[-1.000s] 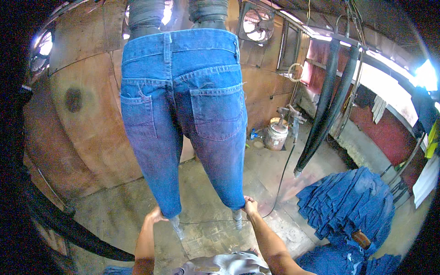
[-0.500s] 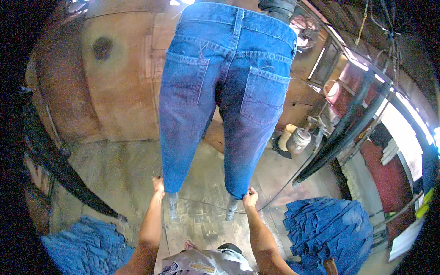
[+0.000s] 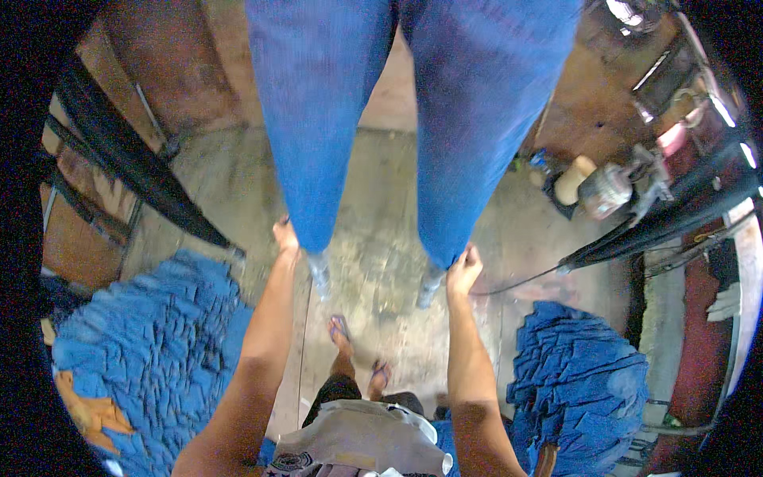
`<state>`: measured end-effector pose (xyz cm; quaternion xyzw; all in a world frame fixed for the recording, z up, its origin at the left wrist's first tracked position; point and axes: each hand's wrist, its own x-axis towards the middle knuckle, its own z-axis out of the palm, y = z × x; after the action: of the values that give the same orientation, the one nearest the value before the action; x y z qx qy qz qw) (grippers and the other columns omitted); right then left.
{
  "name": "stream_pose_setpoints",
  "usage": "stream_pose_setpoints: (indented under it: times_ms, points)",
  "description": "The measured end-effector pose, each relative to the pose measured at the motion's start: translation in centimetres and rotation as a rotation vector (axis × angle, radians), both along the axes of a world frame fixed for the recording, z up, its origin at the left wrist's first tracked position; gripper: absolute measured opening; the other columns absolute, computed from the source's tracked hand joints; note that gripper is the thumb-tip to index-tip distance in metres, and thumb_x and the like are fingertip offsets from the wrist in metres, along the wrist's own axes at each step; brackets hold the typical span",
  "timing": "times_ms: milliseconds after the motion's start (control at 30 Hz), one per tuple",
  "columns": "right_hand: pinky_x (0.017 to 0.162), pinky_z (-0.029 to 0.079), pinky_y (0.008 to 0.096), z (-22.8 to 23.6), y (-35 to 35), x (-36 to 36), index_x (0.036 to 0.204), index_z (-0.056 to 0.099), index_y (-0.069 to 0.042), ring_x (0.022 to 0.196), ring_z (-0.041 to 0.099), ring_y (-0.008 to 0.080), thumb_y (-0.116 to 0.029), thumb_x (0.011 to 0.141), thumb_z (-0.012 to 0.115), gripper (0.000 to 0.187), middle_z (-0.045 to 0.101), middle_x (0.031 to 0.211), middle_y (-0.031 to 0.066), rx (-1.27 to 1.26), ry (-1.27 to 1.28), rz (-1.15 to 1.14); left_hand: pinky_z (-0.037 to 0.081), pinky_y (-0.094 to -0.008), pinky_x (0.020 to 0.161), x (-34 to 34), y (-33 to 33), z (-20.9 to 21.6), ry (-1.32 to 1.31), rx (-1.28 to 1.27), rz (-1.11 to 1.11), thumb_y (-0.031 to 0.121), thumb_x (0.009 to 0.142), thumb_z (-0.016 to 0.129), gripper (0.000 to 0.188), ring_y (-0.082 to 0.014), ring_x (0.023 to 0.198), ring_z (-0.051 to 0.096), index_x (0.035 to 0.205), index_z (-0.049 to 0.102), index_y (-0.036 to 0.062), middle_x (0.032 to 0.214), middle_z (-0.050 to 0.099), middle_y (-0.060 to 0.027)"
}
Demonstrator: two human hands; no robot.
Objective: The person repeatedly picks up blue jeans from a pile, places them on a mannequin, and sprays them with a handheld spray gun. After spraying, the jeans are removed and returned to the pile. The process is repeated multiple times.
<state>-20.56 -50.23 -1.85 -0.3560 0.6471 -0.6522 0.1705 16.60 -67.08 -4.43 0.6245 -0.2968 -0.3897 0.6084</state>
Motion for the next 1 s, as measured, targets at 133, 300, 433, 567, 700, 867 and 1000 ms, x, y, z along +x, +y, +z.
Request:
stream_pose_setpoints:
  times_ms: [133,300,433,567,700,867,1000]
  points:
    - [0.084,0.050,0.0316,0.7,-2.1,0.6,0.107,0.065,0.008,0.091,0.060,0.0144,-0.007,0.106,0.046,0.024,0.069,0.095,0.0088,-0.028,0.050,-0.038,0.037,-0.0307,0.050,-2.2,0.8,1.0,0.078,-0.077,-0.020,0.020,0.094,0.073,0.029,-0.0082,0.057,0.046,0.076,0.069,-0.0028,0.064,0.058,0.0006]
    - [0.081,0.051,0.0338,0.9,-7.2,-0.5,0.107,0.068,0.011,0.086,0.063,0.0162,0.001,0.100,0.044,0.026,0.071,0.090,0.0110,0.004,0.379,-0.068,0.036,-0.0297,0.047,-5.4,-2.9,1.9,0.049,-0.105,-0.017,0.017,0.095,0.074,0.029,-0.0091,0.054,0.050,0.075,0.068,-0.0032,0.063,0.061,-0.0035]
    - [0.075,0.051,0.0275,-1.1,-9.8,-0.3,0.104,0.070,0.009,0.080,0.062,0.0120,0.006,0.096,0.043,0.029,0.071,0.093,0.0066,-0.118,0.168,0.006,0.047,-0.0370,0.053,-6.3,-4.7,0.7,-0.112,-0.065,0.007,0.016,0.093,0.071,0.028,-0.0166,0.054,0.057,0.075,0.069,-0.0065,0.062,0.065,-0.0100]
    - [0.067,0.047,0.0255,-3.3,-8.3,1.8,0.105,0.066,0.007,0.074,0.057,0.0108,0.003,0.099,0.043,0.024,0.064,0.086,0.0024,-0.250,-0.116,-0.057,0.051,-0.0421,0.062,-5.8,-2.8,-1.7,-0.153,0.045,0.032,0.016,0.091,0.068,0.029,-0.0247,0.056,0.063,0.072,0.069,-0.0055,0.061,0.066,-0.0172]
    - [0.059,0.042,0.0261,-4.3,-4.5,3.5,0.091,0.059,-0.002,0.070,0.051,0.0099,0.000,0.099,0.047,0.015,0.054,0.082,-0.0023,-0.206,-0.133,-0.070,0.050,-0.0439,0.062,-4.7,-0.7,-2.9,-0.066,-0.039,0.061,0.017,0.091,0.069,0.032,-0.0297,0.057,0.065,0.071,0.067,-0.0069,0.062,0.066,-0.0198]
    - [0.061,0.043,0.0298,-5.2,-1.8,4.4,0.090,0.059,-0.003,0.072,0.053,0.0129,-0.005,0.099,0.053,0.011,0.056,0.084,-0.0022,-0.156,-0.041,-0.081,0.049,-0.0472,0.063,-2.1,1.6,-1.4,-0.091,-0.023,0.050,0.017,0.092,0.068,0.032,-0.0374,0.057,0.063,0.072,0.065,-0.0081,0.062,0.061,-0.0274]
    - [0.061,0.042,0.0311,-7.3,3.2,3.0,0.090,0.061,-0.003,0.070,0.051,0.0148,-0.010,0.099,0.053,0.014,0.054,0.081,-0.0001,-0.117,-0.114,-0.125,0.050,-0.0479,0.065,-0.1,3.4,-0.9,-0.148,0.016,-0.022,0.021,0.093,0.068,0.033,-0.0459,0.066,0.065,0.075,0.067,-0.0069,0.072,0.064,-0.0316]
